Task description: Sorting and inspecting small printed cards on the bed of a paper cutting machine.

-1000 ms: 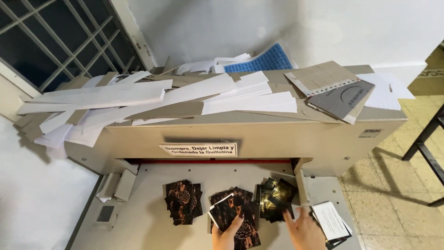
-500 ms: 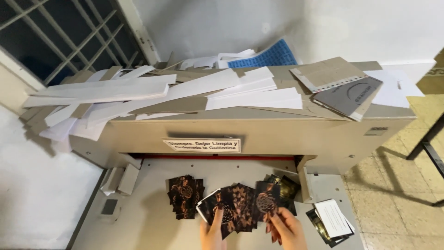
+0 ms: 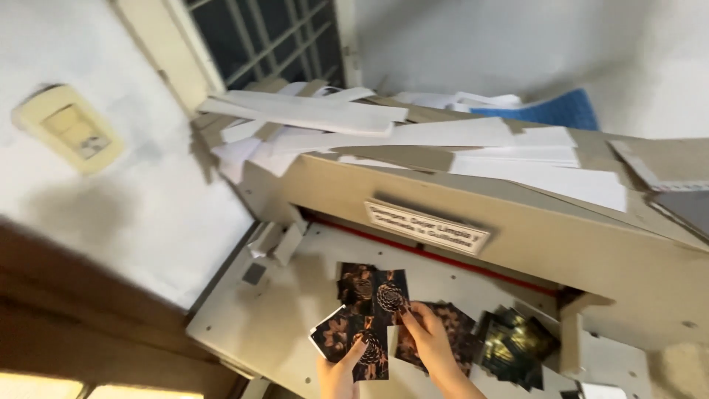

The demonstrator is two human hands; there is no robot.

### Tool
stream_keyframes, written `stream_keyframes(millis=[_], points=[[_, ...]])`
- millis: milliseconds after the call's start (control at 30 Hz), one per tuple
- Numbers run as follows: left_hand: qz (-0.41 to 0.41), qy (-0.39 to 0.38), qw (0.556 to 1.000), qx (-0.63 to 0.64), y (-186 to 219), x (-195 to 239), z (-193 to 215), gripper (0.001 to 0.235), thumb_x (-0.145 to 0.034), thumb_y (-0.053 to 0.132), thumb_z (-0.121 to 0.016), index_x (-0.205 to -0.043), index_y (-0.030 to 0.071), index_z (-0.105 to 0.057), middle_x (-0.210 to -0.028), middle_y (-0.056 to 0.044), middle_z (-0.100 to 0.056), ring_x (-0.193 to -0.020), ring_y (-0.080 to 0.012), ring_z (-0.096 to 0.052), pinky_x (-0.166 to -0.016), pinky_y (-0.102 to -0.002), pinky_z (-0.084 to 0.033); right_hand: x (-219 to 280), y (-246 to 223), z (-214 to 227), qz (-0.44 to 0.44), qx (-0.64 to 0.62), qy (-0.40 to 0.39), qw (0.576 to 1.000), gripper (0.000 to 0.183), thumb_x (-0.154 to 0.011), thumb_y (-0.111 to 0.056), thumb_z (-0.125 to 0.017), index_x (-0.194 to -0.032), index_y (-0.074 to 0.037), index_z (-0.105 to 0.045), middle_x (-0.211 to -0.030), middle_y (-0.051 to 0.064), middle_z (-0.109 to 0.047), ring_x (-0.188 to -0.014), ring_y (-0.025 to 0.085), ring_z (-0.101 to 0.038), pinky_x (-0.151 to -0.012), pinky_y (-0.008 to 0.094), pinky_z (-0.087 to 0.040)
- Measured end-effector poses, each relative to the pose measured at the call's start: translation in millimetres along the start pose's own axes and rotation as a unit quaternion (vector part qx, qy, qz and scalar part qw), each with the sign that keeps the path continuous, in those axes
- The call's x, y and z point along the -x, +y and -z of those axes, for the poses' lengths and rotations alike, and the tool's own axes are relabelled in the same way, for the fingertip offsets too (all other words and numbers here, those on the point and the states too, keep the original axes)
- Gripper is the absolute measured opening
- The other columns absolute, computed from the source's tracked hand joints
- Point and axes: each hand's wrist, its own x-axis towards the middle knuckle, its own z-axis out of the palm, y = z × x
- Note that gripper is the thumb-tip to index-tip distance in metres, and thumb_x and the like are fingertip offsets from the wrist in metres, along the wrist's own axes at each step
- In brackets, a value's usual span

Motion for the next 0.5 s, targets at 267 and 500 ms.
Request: stream_keyframes(millis=[267,500], points=[[-0.024,-0.063,0.993,-0.096,2,-29,26,0.044,-0.070,-0.011,-0.081,-0.113,-0.012,-0.071,-0.103,-0.032,-0.079,-0.087,-0.0433,-0.073,-0.079,-0.050,-0.059,32,33,-20,-0.220,-0.005,-0.086,0.972,0.019,-0.100,-0.014,-0.071,-0.111,0.000,-0.075,-0.071,0.016,-0.066,-0.059,0.027,-0.061,-0.066,0.033,-0.045],[0.030,0.080,0.993,-0.083,18,-25,0,0.050,-0.093,0.030,-0.065,-0.131,-0.002,-0.065,-0.126,-0.023,-0.071,-0.106,-0.0369,-0.073,-0.088,-0.043,-0.059,-34,54,-21,-0.024,0.001,-0.007,1.000,0.011,-0.103,-0.006,-0.059,-0.097,0.002,-0.061,-0.051,0.016,-0.053,-0.039,0.023,-0.045,-0.043,0.033,-0.034]])
